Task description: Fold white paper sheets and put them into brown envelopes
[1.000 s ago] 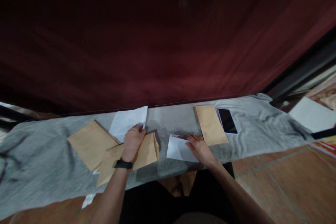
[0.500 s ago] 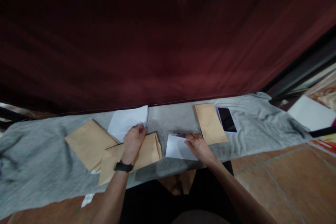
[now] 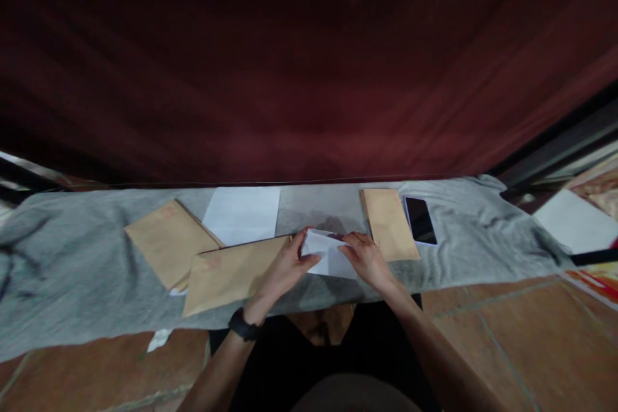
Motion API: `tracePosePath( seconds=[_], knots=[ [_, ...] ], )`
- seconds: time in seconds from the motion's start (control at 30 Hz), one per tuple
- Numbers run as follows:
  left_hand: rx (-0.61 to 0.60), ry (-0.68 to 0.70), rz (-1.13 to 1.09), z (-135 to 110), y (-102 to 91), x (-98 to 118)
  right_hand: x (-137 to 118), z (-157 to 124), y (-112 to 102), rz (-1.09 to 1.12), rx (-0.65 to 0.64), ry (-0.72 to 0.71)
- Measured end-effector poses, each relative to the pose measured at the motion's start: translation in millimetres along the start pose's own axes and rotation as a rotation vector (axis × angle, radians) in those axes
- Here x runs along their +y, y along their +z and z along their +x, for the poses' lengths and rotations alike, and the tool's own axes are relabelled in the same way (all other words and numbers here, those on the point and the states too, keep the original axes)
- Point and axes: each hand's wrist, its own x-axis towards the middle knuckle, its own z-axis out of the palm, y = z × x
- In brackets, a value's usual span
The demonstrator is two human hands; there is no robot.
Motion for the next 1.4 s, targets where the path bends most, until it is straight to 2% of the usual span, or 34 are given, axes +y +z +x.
tracePosePath(
  seconds=[0.1, 0.23, 0.37, 0.47, 0.57, 0.63, 0.7, 0.8, 0.87, 0.93, 1.0, 1.1, 1.23, 1.4],
  knots=[
    [0.038, -0.025, -0.035, -3, 7.4, 5, -2, -2, -4, 0.060, 0.078, -0.031],
    [0.061, -0.026, -0.043, -4, 7.0, 16, -3, -2, -10, 0.158, 0.175, -0.035],
    [0.163, 0.014, -0.106, -2, 7.1, 23, -4, -2, -14, 0.300, 0.167, 0.023],
    [0.198, -0.006, -0.148, -2, 6.6, 23, -2, -2, -13, 0.542, 0.192, 0.166],
    [0.199, -0.029, -0.180, -3, 7.2, 21, -1, -6, -9, 0.797, 0.243, 0.398],
    [0.205, -0.037, -0.199, -4, 9.8, 20, -1, -12, -4, 0.972, 0.214, 0.526],
    [0.198, -0.042, -0.211, -6, 13.1, 19, -3, -18, 1, 1.097, 0.103, 0.593],
    [0.147, -0.039, -0.206, -8, 11.0, 19, -4, -25, 8, 1.084, -0.028, 0.628],
    [0.085, -0.004, -0.048, -12, -0.2, 18, -2, -27, 11, 1.009, 0.013, 0.648],
    [-0.001, 0.026, 0.322, -18, -18.6, 15, 2, -28, 12, 0.951, 0.080, 0.654],
    [-0.077, -0.016, 0.674, -24, -39.2, 10, 7, -29, 11, 0.930, 0.118, 0.653],
    [-0.192, -0.138, 0.979, -33, -62.8, 0, 11, -31, 13, 0.929, 0.128, 0.648],
    [-0.270, -0.199, 1.105, -36, -71.7, -9, 9, -31, 24, 0.903, 0.097, 0.639],
    [-0.162, -0.066, 1.134, -36, -66.2, 2, 3, -27, 40, 0.888, 0.084, 0.576]
  ],
)
